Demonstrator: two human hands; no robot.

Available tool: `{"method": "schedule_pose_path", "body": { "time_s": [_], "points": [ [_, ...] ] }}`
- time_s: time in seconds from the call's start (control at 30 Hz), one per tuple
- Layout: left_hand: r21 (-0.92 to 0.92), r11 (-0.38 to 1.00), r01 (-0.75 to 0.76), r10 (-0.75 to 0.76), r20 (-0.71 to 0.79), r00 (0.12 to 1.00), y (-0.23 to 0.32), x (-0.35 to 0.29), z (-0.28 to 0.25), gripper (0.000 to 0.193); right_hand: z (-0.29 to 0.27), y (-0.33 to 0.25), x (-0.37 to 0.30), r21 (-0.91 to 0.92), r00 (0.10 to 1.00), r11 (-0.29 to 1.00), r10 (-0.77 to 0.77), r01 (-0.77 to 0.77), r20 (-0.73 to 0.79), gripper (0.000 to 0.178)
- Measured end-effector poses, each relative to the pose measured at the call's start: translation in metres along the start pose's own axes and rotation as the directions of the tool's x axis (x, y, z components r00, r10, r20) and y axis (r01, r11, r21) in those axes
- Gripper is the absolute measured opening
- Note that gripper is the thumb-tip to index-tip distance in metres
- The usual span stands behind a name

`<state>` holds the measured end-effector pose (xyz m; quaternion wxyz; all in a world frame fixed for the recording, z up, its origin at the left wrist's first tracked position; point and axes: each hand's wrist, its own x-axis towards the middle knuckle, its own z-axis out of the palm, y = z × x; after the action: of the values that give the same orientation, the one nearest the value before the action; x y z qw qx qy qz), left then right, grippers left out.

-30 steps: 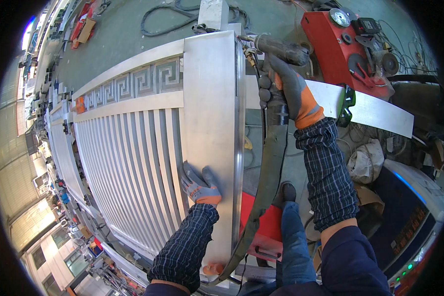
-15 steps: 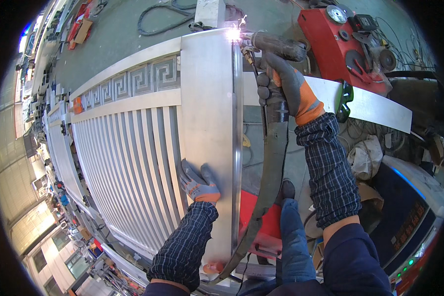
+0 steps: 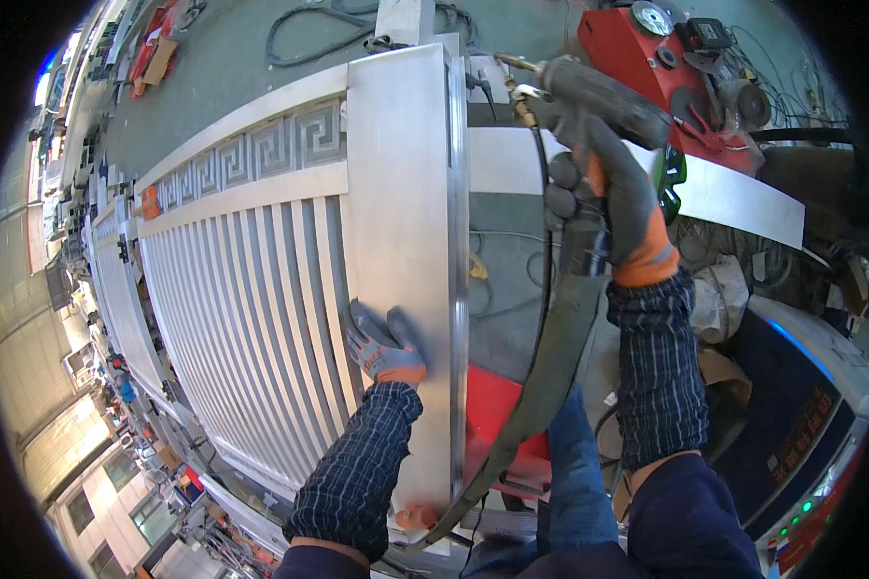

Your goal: The person welds decorative metal panels using a handheld welding torch. They position the torch along seams and edges, creating bright sparks as they join components. The person adjusts the panel orientation and continues welding different sections.

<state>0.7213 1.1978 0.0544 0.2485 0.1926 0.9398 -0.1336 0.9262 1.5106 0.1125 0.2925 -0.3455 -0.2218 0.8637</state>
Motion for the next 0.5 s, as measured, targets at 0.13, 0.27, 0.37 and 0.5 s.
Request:
{"method": "schedule_pose_path", "body": {
  "time_s": [0.13,0.27,0.37,0.5],
  "points": [
    [-0.087,0.996,-0.03,0.018,-0.136,0.991,-0.009,-0.006,0.007,0.1,-0.012,0.016,-0.046,0.166,0.998,0.984,0.06,-0.062,0.02,0.045],
    [0.102,0.994,0.042,-0.042,-0.004,0.999,-0.013,0.009,0.016,0.094,-0.021,0.034,-0.102,0.202,0.997,0.976,0.079,-0.075,-0.009,0.048],
    [-0.189,0.972,-0.139,0.066,-0.351,0.934,-0.013,0.002,0.014,0.093,-0.036,0.047,-0.135,0.245,0.987,0.958,0.127,-0.148,0.097,0.05],
    [-0.179,0.977,-0.113,0.075,-0.204,0.976,-0.008,-0.002,0.009,0.097,-0.048,0.057,-0.186,0.339,0.976,0.921,0.144,-0.193,0.164,0.052]
  ]
}}
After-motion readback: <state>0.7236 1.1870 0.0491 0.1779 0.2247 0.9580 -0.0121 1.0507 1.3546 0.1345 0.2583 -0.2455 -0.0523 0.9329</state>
